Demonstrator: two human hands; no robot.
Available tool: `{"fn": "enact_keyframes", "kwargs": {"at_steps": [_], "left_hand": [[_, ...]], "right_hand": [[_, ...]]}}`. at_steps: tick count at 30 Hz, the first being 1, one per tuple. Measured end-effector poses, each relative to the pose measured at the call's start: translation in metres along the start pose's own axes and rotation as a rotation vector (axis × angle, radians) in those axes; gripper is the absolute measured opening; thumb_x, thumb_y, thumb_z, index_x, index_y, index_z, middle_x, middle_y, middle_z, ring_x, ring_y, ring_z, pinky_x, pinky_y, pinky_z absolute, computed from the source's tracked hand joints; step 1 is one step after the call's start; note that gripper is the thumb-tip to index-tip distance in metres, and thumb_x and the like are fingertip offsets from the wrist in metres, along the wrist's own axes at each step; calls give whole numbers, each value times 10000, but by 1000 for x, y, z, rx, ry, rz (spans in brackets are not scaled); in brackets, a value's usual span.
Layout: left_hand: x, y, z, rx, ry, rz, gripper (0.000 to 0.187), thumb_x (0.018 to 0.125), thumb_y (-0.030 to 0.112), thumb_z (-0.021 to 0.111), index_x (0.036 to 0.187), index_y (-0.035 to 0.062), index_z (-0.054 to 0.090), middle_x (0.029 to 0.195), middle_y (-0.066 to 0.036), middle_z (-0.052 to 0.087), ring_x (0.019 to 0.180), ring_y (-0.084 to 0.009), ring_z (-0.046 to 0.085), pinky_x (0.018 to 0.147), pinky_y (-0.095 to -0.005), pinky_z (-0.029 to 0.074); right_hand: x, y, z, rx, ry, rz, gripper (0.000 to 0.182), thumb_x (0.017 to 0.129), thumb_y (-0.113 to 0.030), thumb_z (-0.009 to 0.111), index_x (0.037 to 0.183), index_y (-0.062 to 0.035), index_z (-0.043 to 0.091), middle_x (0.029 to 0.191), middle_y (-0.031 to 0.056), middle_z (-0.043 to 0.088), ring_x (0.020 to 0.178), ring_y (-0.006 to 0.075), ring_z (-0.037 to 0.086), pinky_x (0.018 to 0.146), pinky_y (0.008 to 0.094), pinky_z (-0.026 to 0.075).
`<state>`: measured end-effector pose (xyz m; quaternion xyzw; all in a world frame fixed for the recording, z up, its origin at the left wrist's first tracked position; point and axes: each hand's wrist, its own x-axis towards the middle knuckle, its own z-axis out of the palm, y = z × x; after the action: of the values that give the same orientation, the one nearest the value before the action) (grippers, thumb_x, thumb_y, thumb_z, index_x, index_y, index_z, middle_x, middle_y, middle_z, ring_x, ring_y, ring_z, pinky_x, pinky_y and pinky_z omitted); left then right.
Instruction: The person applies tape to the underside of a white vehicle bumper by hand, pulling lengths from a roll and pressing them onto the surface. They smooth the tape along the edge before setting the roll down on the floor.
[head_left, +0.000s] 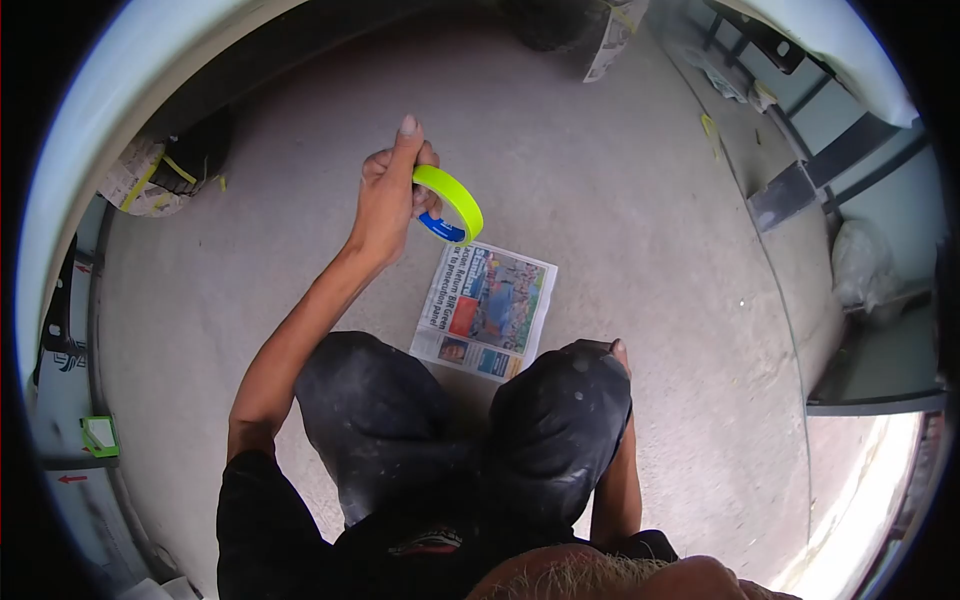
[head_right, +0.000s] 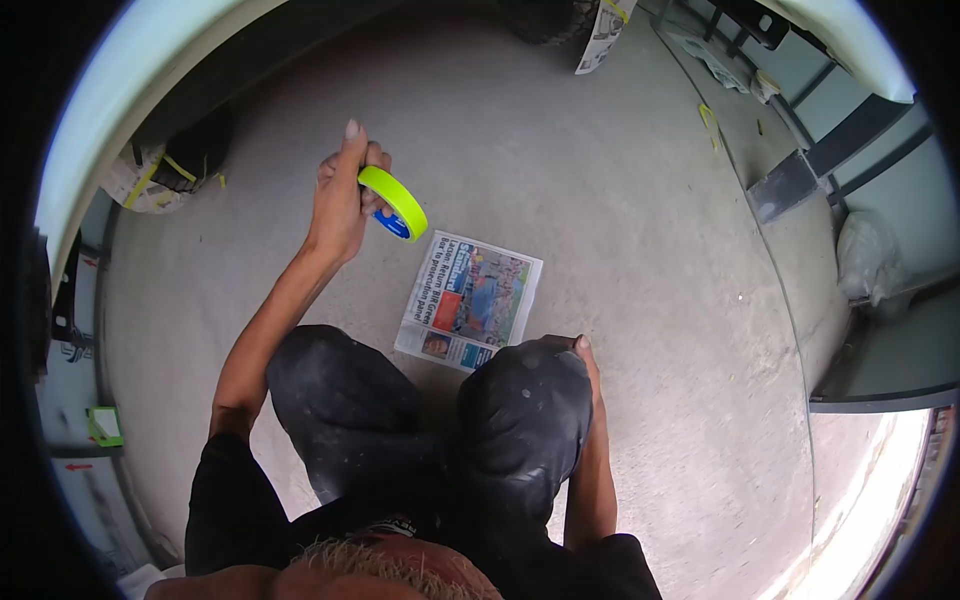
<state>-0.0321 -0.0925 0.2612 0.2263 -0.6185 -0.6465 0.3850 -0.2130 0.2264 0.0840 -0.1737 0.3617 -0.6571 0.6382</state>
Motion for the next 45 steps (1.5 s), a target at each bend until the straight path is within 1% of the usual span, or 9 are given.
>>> {"fn": "enact_keyframes", "kwargs": {"at_steps": [7, 12, 18, 21, 23, 27, 35, 39, 45], "left_hand": [[-5, -1, 22, 67, -46, -27, 635, 1061, 632, 411, 689, 124, 488, 603, 25, 395, 514, -65, 402, 519, -240, 375], [-7, 2, 33, 268, -113, 128, 655, 1040, 651, 445, 724, 83, 525, 649, 14, 446, 562, -67, 429, 529, -245, 352], [-2, 9, 28, 563, -158, 725, 591, 953, 524, 675, 730, -3, 530, 655, -46, 480, 576, -166, 459, 519, -334, 355], [-5, 11, 24, 612, -160, 769, 590, 897, 515, 724, 714, -10, 524, 661, -76, 471, 571, -189, 463, 520, -329, 362], [-4, 6, 25, 600, -170, 801, 756, 984, 693, 509, 714, -14, 492, 658, -47, 440, 594, -147, 452, 530, -318, 331], [-9, 9, 33, 244, 42, 226, 744, 1062, 645, 384, 591, 72, 446, 554, -8, 390, 545, -132, 371, 526, -305, 276], [8, -7, 12, -645, 3, -317, 683, 1026, 659, 359, 546, 173, 339, 522, 49, 257, 469, -113, 240, 481, -309, 236], [7, -19, 11, -264, 149, -42, 807, 1045, 708, 289, 551, 98, 478, 503, 22, 421, 450, -82, 316, 426, -264, 237], [-3, -13, 10, 416, -31, 722, 638, 1009, 515, 581, 579, 45, 572, 516, -65, 525, 477, -191, 561, 465, -343, 431]], "right_hand": [[36, -71, 33, -521, 39, -512, 430, 1029, -419, 626, 995, 0, 718, 1067, 153, 730, 964, 209, 705, 866, 341, 546], [70, -127, 121, -993, 17, -439, 381, 1068, -334, 560, 1126, 8, 716, 1144, 122, 724, 1043, 224, 675, 951, 397, 522], [97, -156, 181, -1275, -236, -370, 194, 991, -112, 614, 1099, 21, 707, 1003, 88, 721, 925, 169, 654, 903, 357, 502], [105, -145, 186, -1029, -279, -434, 231, 982, -141, 597, 1064, 50, 696, 967, 141, 732, 886, 176, 661, 831, 328, 520], [107, -139, 187, -921, -272, -374, 191, 989, -96, 572, 1061, 31, 695, 964, 103, 733, 894, 140, 641, 849, 313, 514], [113, -122, 182, -733, -372, -357, 176, 998, -37, 538, 1058, 3, 699, 978, 37, 732, 894, 93, 612, 875, 284, 500], [124, -115, 188, -950, -377, -393, 203, 994, -1, 520, 1122, 11, 678, 1025, 39, 741, 930, 97, 627, 899, 294, 505], [124, -109, 200, -915, -363, -422, 230, 1041, -59, 480, 1143, 35, 663, 1034, 81, 733, 993, 126, 655, 949, 308, 486], [130, -104, 181, -767, -264, -402, 204, 1052, -143, 550, 1097, 14, 671, 939, 24, 663, 925, 99, 587, 901, 273, 433]]}}
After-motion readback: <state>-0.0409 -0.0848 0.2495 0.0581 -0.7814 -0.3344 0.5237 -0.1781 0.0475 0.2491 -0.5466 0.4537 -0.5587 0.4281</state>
